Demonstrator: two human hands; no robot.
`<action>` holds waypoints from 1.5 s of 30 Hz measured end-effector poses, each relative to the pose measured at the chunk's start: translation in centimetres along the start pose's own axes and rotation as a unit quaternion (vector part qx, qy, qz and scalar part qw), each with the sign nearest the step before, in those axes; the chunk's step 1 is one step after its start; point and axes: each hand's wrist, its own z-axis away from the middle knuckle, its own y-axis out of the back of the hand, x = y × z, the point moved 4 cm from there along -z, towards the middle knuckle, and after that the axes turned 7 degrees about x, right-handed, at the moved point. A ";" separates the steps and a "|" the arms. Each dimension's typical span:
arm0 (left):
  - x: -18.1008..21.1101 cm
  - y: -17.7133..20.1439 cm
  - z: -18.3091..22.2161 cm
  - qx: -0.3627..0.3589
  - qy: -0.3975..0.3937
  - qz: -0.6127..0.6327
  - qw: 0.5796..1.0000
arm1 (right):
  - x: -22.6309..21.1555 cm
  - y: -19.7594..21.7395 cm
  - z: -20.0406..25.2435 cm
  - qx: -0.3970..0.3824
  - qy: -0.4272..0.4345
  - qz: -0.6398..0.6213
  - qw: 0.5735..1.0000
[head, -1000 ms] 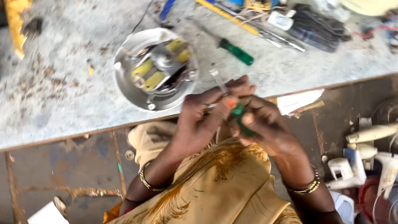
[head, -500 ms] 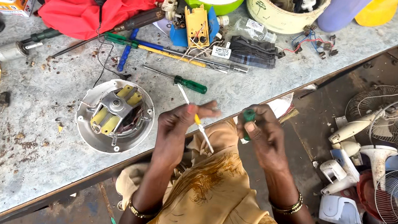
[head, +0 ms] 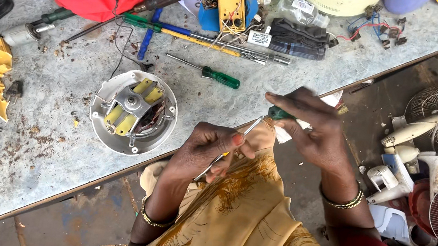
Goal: The person assembles an electric motor housing, tightens the screws using a screwdriver, and manipulates wires with pliers at a workbench.
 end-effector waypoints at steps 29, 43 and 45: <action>-0.2 1.0 -1.9 -0.075 -0.024 -0.025 0.997 | 0.4 -2.3 -0.5 -0.107 0.136 0.085 0.981; 5.9 4.5 -0.4 0.128 -0.214 -0.307 0.918 | 10.2 -6.4 5.5 -0.020 -0.185 -0.205 0.961; 6.1 3.5 0.6 0.136 -0.256 -0.333 0.897 | 10.2 -6.6 6.1 -0.026 -0.191 -0.213 0.958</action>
